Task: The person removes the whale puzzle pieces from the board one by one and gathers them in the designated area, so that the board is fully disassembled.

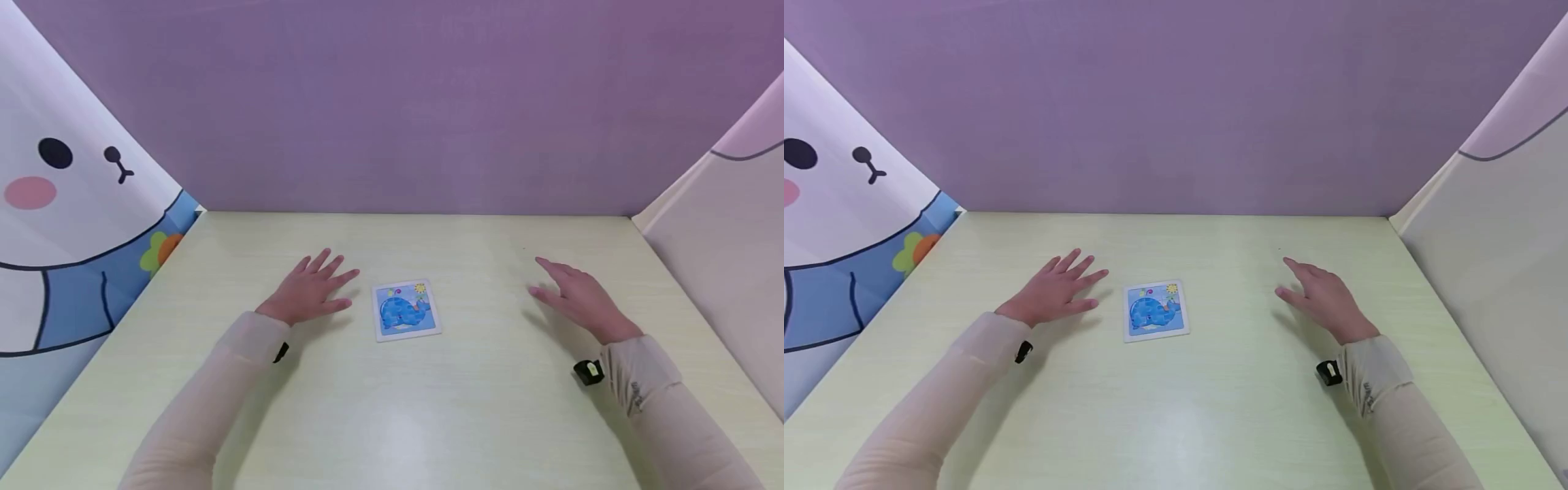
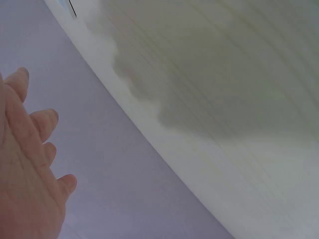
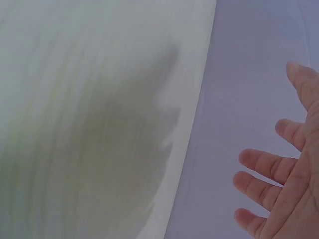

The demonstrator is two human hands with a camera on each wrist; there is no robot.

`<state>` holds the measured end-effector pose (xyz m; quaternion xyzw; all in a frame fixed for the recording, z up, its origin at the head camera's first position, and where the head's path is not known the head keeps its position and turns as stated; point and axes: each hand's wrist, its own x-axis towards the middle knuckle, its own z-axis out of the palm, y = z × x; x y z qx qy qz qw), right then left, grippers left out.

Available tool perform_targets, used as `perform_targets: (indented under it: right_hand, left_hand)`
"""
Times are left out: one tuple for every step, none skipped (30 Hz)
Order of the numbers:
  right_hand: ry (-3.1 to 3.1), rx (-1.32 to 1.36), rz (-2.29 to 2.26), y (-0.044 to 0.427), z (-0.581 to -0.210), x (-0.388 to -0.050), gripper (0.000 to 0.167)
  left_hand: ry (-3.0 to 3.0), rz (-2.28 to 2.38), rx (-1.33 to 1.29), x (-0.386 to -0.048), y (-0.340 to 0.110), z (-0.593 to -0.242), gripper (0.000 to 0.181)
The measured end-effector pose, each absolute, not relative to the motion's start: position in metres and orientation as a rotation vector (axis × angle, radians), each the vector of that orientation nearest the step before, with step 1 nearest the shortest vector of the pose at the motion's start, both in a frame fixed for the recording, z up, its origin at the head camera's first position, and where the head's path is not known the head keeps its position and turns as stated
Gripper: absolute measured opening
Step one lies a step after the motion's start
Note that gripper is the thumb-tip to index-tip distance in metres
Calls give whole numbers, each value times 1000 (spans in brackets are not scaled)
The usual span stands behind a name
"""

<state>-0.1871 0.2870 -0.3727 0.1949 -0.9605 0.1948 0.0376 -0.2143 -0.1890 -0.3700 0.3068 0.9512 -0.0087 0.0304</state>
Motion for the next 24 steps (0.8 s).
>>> perform_targets:
  right_hand:
    - [-2963,590,607,286,-372,-187,65]
    - [-2975,581,616,284,-371,-188,65]
    - [-2986,569,629,283,-371,-188,65]
    - [-2993,560,638,282,-371,-188,64]
    - [-3001,549,652,280,-370,-189,64]
    - [-3011,536,668,279,-370,-189,63]
    - [-3022,525,683,278,-370,-189,62]
    - [-3031,510,696,276,-370,-189,62]
    - [-3040,495,715,274,-370,-189,61]
    - [-3047,482,727,273,-371,-189,59]
    - [-3054,470,733,271,-371,-188,58]
    - [-3058,458,733,269,-371,-188,56]
    - [-3058,448,731,267,-372,-188,55]
    - [-3059,436,729,266,-372,-188,53]
    - [-3056,434,727,264,-373,-188,52]
    - [-3055,433,714,263,-374,-189,51]
    - [-3054,434,702,261,-374,-189,50]
    - [-3053,438,694,259,-375,-189,49]
    - [-3056,443,686,258,-375,-190,48]
    - [-3060,447,681,256,-376,-191,48]
    - [-3063,453,678,254,-376,-191,47]
    - [-3069,455,678,252,-376,-191,46]
    - [-3075,457,682,250,-375,-192,46]
    - [-3080,464,680,248,-375,-193,45]
  left_hand:
    - [2923,-20,955,-214,-187,-370,64]
    - [2916,-20,964,-214,-185,-370,64]
    - [2910,-18,972,-214,-182,-369,63]
    - [2904,-18,978,-214,-180,-369,63]
    - [2899,-17,982,-214,-178,-369,63]
    - [2893,-16,986,-214,-176,-369,63]
    - [2886,-19,988,-214,-174,-369,63]
    - [2878,-28,990,-214,-172,-369,63]
    - [2870,-30,994,-213,-171,-369,63]
    - [2860,-39,1001,-212,-169,-369,63]
    - [2851,-49,1012,-211,-168,-369,63]
    - [2842,-62,1022,-210,-167,-369,63]
    - [2832,-80,1026,-208,-165,-370,63]
    - [2820,-88,1029,-207,-165,-370,64]
    - [2810,-94,1033,-206,-164,-371,64]
    - [2801,-100,1039,-205,-163,-371,64]
    - [2793,-101,1041,-204,-161,-372,64]
    - [2784,-101,1041,-204,-160,-372,63]
    - [2775,-96,1041,-203,-159,-373,63]
    - [2767,-89,1047,-203,-158,-373,63]
    - [2760,-92,1054,-203,-156,-373,62]
    - [2754,-98,1062,-203,-155,-374,62]
    - [2746,-107,1065,-203,-153,-375,62]
    - [2738,-114,1069,-204,-152,-376,62]
